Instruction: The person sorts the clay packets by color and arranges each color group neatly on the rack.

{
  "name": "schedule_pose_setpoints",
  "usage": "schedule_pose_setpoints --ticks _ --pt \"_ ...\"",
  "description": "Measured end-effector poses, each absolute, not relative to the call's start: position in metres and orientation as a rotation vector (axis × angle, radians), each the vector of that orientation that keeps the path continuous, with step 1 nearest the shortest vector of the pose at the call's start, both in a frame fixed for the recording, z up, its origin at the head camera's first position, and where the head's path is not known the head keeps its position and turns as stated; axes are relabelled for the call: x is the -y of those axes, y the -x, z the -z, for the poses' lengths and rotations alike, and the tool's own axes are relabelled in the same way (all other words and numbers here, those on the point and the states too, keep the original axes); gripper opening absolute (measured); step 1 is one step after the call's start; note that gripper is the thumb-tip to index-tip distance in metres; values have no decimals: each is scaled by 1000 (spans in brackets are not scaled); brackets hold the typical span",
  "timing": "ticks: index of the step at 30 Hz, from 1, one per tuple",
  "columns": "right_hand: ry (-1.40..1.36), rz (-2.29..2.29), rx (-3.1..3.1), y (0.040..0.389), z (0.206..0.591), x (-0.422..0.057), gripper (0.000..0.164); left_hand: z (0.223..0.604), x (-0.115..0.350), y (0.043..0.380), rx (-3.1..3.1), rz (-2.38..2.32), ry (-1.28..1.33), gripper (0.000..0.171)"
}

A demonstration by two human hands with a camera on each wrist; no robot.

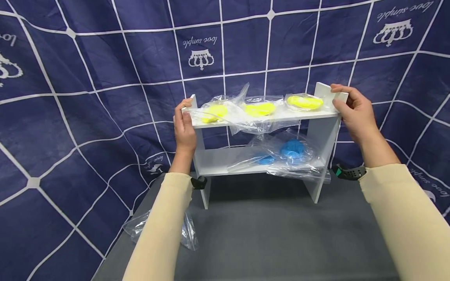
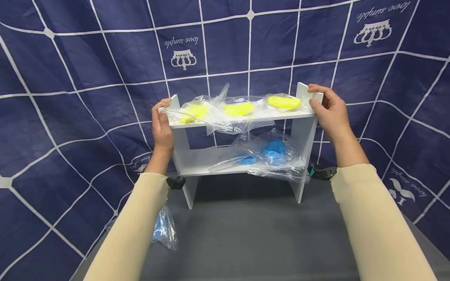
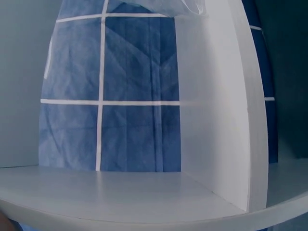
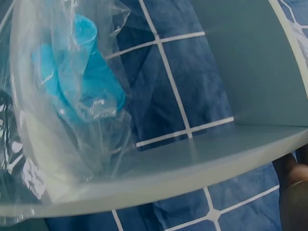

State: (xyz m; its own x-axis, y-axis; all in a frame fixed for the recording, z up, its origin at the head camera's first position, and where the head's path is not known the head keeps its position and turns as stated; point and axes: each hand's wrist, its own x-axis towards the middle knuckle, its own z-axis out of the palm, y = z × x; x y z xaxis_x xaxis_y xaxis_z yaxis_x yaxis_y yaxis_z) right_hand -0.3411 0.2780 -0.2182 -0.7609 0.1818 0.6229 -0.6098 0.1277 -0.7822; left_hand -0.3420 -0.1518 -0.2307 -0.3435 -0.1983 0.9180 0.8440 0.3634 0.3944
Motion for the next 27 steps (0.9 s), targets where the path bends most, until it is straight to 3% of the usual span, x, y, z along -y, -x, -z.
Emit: schedule_pose_setpoints --ticks 8,14,20,27 --pt "-413 -1534 1912 343 219 -283 31 233 155 348 1521 1341 727 26" --pt "-381 -1414 1966 346 216 -280 32 246 171 361 1631 1538 706 42" --pt "-358 -1381 1969 347 216 -276 32 256 182 337 1832 1590 601 57" --pt "-345 -1379 1965 346 218 -278 33 287 203 313 2033 1588 578 55"
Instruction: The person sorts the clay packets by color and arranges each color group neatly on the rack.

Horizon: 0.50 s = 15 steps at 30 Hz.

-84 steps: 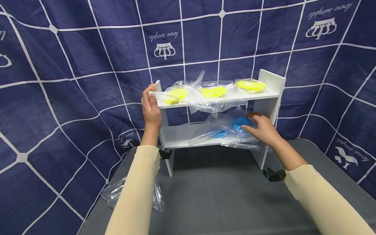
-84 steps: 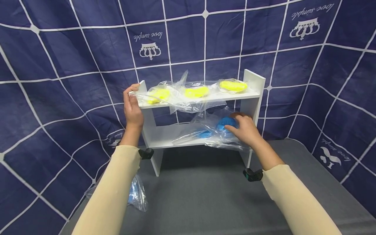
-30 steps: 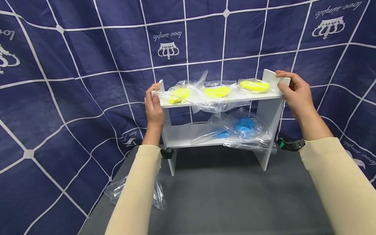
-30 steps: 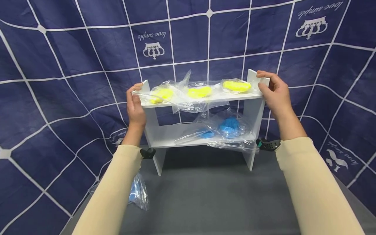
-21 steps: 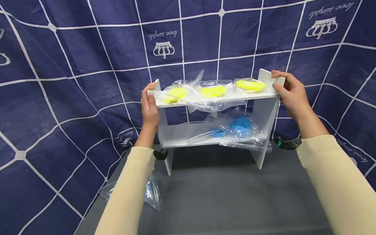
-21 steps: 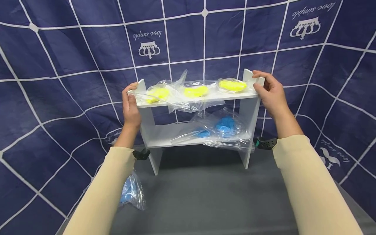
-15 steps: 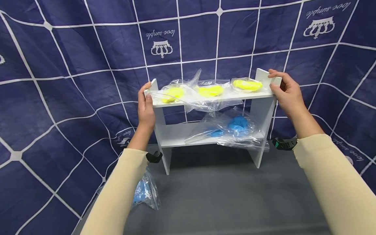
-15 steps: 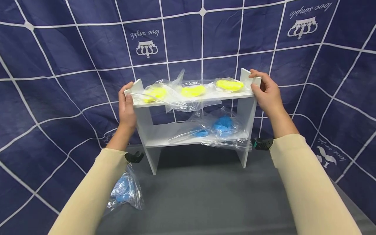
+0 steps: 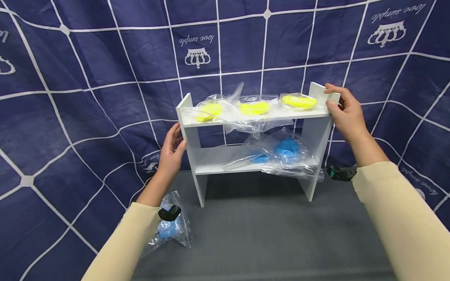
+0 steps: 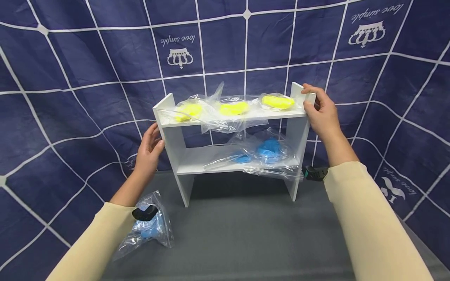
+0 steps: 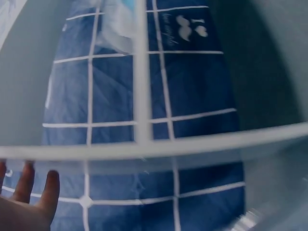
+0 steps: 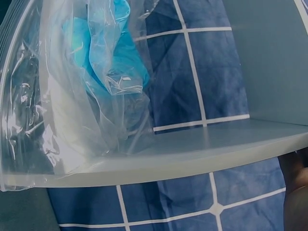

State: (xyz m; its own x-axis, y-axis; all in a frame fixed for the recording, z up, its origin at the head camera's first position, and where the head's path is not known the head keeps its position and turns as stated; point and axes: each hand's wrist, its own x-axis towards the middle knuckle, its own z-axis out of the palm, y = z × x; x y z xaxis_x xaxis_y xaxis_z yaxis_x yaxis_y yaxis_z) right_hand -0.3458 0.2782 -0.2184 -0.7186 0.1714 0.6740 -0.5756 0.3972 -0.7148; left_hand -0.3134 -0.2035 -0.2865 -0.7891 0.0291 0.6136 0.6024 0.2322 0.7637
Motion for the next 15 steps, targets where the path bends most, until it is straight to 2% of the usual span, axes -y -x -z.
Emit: schedule_pose_setpoints --ticks 8,15 --pt "-339 -1361 1972 345 218 -275 32 322 236 283 2321 1396 596 50" --pt "-333 -1333 1959 345 218 -278 33 344 268 264 2599 1165 491 59"
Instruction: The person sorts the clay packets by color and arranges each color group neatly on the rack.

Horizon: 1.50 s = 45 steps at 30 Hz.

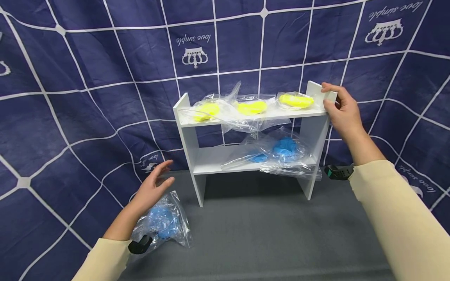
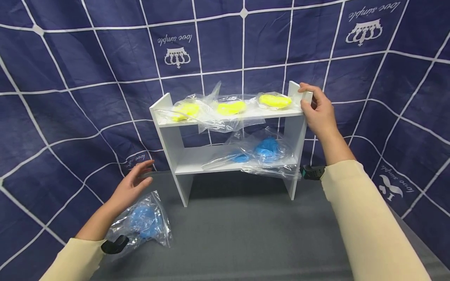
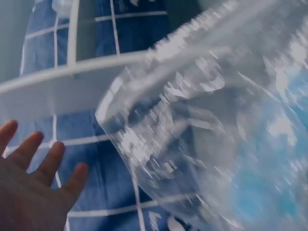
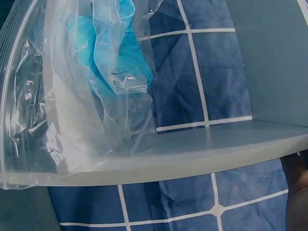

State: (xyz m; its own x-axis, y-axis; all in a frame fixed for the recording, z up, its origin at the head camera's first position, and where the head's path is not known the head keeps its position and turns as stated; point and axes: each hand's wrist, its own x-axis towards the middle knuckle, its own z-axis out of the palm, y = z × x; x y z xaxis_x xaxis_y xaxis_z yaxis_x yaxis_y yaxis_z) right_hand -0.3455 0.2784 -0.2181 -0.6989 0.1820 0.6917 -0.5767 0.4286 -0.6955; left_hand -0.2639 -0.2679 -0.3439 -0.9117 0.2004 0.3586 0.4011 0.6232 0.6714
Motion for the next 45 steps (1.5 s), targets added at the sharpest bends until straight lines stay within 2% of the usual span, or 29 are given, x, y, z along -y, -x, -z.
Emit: schedule_pose_setpoints --ticks 17,25,33,41,45 --pt "-306 -1247 1978 350 221 -277 34 414 329 238 2831 753 548 87" --pt "-312 -1254 1970 348 221 -276 34 445 345 236 2853 789 582 96" --pt "-317 -1280 1952 350 219 -277 34 463 347 240 2808 714 546 92" --pt "-327 -1292 1937 351 220 -276 33 460 344 242 2869 748 440 89" --pt "-323 -1297 1940 351 222 -276 33 459 344 243 2889 766 389 82"
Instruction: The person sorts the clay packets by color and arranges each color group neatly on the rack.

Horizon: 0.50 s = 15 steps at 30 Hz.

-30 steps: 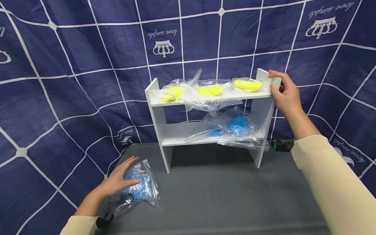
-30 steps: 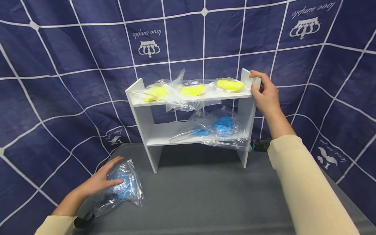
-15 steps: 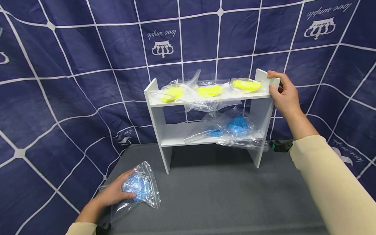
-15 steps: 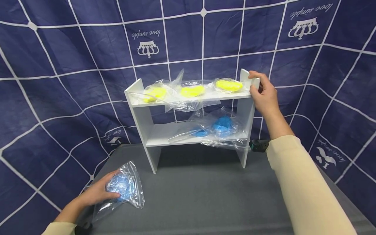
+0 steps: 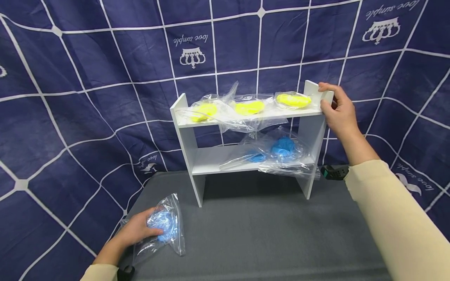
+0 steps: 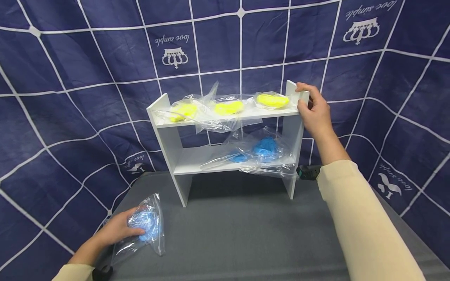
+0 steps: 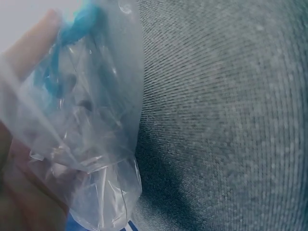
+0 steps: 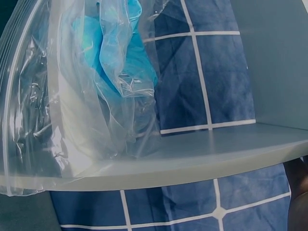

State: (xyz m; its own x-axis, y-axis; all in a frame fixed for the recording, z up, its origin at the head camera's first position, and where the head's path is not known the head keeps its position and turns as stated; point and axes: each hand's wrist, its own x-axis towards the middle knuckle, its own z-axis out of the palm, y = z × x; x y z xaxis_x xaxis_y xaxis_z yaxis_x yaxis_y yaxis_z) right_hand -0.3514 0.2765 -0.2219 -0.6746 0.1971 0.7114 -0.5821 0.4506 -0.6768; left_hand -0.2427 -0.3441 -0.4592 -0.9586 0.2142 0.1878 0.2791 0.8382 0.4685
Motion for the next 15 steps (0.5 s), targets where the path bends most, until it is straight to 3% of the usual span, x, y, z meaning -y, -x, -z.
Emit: schedule_pose_setpoints --ticks 15 --pt "-330 -1315 1932 348 221 -273 34 459 339 245 2751 685 345 52"
